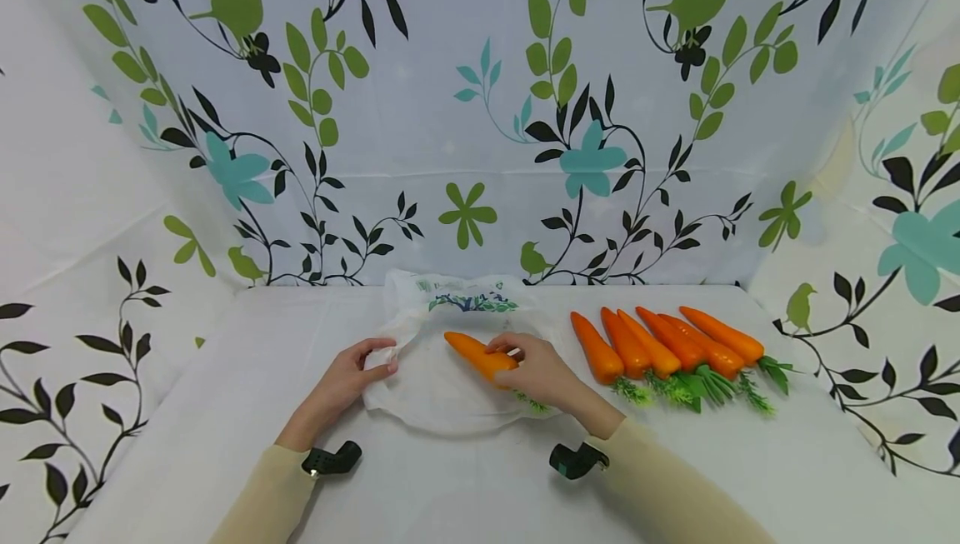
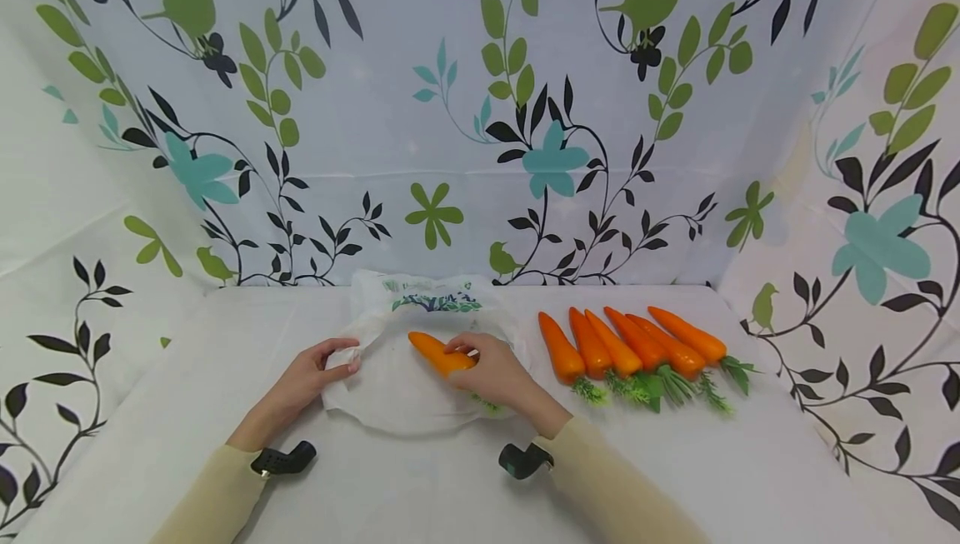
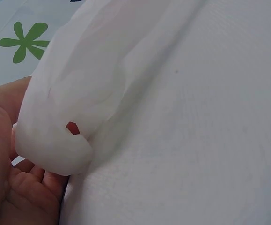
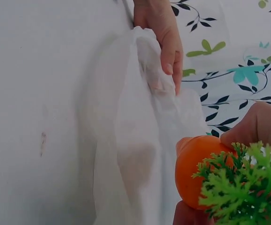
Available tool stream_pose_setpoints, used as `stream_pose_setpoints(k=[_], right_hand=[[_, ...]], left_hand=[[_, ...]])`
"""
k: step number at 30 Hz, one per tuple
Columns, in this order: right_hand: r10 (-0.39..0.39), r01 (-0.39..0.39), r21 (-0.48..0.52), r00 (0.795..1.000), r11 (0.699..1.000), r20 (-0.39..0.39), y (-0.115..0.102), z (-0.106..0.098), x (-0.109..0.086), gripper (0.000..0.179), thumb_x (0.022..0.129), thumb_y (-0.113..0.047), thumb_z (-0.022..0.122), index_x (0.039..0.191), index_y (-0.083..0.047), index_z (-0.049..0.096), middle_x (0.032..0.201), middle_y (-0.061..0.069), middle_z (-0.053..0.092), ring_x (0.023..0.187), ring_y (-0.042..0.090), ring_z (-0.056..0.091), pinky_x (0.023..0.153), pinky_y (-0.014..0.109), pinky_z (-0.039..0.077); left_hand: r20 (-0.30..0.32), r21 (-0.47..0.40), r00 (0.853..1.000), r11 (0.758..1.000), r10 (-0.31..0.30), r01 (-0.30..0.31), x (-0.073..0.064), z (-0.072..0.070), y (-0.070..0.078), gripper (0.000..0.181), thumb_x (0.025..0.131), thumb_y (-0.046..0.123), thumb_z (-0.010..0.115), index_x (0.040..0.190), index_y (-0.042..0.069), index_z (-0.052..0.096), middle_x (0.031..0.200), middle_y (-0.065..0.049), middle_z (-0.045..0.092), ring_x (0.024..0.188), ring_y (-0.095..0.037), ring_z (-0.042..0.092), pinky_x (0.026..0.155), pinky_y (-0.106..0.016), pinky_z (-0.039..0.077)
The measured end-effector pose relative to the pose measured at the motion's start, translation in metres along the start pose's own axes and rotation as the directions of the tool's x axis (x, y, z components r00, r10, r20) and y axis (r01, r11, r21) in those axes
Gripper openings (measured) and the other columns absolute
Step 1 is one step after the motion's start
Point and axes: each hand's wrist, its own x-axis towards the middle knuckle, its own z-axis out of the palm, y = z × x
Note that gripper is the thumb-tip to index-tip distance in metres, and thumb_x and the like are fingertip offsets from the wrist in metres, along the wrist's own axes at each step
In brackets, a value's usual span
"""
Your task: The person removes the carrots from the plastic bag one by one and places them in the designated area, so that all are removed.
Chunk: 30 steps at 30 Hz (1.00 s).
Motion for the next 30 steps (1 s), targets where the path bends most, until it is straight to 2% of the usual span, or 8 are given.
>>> stream_pose_setpoints(k=[5, 9, 14, 19, 22, 25, 28, 30], right_hand=[[-0.026, 0.026, -0.063, 1.0, 0.998, -0.002, 0.006, -0.025, -0.014, 0.034, 0.082, -0.011, 0.072, 0.114, -0.022, 0.069, 0.117, -0.002, 0.063, 0.101, 0.023, 0.057, 0.086, 0.036, 0.053], [-0.045, 0.045, -0.104, 0.999, 0.994, -0.002, 0.012, -0.047, -0.026, 0.034, 0.082, -0.01, 0.072, 0.114, -0.021, 0.069, 0.12, -0.001, 0.063, 0.1, 0.022, 0.057, 0.082, 0.034, 0.054], [-0.043, 0.041, -0.134, 0.999, 0.99, -0.011, 0.021, -0.076, -0.045, 0.035, 0.081, -0.009, 0.07, 0.114, -0.021, 0.069, 0.116, 0.0, 0.064, 0.096, 0.023, 0.058, 0.077, 0.033, 0.054], [-0.016, 0.009, -0.179, 0.999, 0.984, -0.037, 0.034, -0.105, -0.065, 0.038, 0.08, -0.009, 0.069, 0.115, -0.022, 0.068, 0.109, 0.002, 0.063, 0.094, 0.024, 0.055, 0.076, 0.034, 0.052], [-0.006, -0.006, -0.197, 0.998, 0.98, -0.062, 0.041, -0.123, -0.078, 0.04, 0.081, -0.008, 0.069, 0.118, -0.022, 0.067, 0.111, 0.005, 0.062, 0.093, 0.024, 0.055, 0.075, 0.035, 0.051], [0.01, -0.031, -0.216, 0.995, 0.976, -0.102, 0.047, -0.144, -0.09, 0.041, 0.082, -0.008, 0.068, 0.12, -0.02, 0.067, 0.117, 0.008, 0.062, 0.095, 0.025, 0.056, 0.076, 0.036, 0.051], [0.044, -0.072, -0.207, 0.99, 0.976, -0.136, 0.054, -0.165, -0.1, 0.041, 0.083, -0.008, 0.066, 0.123, -0.017, 0.065, 0.126, 0.013, 0.06, 0.101, 0.028, 0.056, 0.077, 0.036, 0.052], [0.061, -0.092, -0.211, 0.987, 0.973, -0.151, 0.06, -0.18, -0.106, 0.041, 0.086, -0.01, 0.065, 0.127, -0.014, 0.063, 0.131, 0.016, 0.057, 0.105, 0.031, 0.055, 0.078, 0.034, 0.052]], left_hand=[[-0.005, 0.021, 1.0, 1.0, 0.01, -0.01, -0.001, -0.001, 0.0, 0.05, 0.092, 0.026, 0.073, 0.136, 0.009, 0.057, 0.149, -0.016, 0.042, 0.128, -0.03, 0.041, 0.097, -0.033, 0.045], [0.001, 0.0, 1.0, 1.0, 0.004, -0.004, -0.001, -0.002, 0.0, 0.05, 0.092, 0.026, 0.073, 0.136, 0.008, 0.056, 0.151, -0.016, 0.041, 0.132, -0.03, 0.038, 0.103, -0.04, 0.042], [0.013, -0.05, 1.0, 0.999, -0.006, 0.007, -0.001, -0.002, 0.0, 0.05, 0.093, 0.026, 0.072, 0.136, 0.007, 0.056, 0.154, -0.016, 0.036, 0.141, -0.03, 0.03, 0.113, -0.049, 0.031], [0.015, -0.071, 1.0, 0.997, -0.019, 0.02, 0.0, -0.002, 0.001, 0.05, 0.094, 0.029, 0.071, 0.137, 0.007, 0.056, 0.156, -0.014, 0.033, 0.145, -0.03, 0.024, 0.117, -0.052, 0.023], [0.014, -0.091, 0.999, 0.995, -0.033, 0.034, 0.0, -0.002, 0.001, 0.051, 0.095, 0.031, 0.07, 0.138, 0.008, 0.055, 0.156, -0.013, 0.034, 0.139, -0.029, 0.031, 0.112, -0.046, 0.035], [0.014, -0.113, 0.999, 0.993, -0.044, 0.046, -0.001, -0.001, 0.002, 0.051, 0.096, 0.031, 0.068, 0.139, 0.008, 0.054, 0.154, -0.012, 0.036, 0.128, -0.028, 0.039, 0.096, -0.03, 0.046], [0.013, -0.126, 0.999, 0.991, -0.052, 0.053, -0.002, -0.002, 0.004, 0.049, 0.097, 0.028, 0.067, 0.139, 0.007, 0.054, 0.152, -0.012, 0.037, 0.124, -0.027, 0.041, 0.085, -0.019, 0.048], [0.015, -0.131, 0.998, 0.99, -0.054, 0.055, -0.004, -0.003, 0.009, 0.047, 0.098, 0.025, 0.066, 0.139, 0.005, 0.054, 0.152, -0.014, 0.037, 0.123, -0.028, 0.042, 0.082, -0.018, 0.048]])
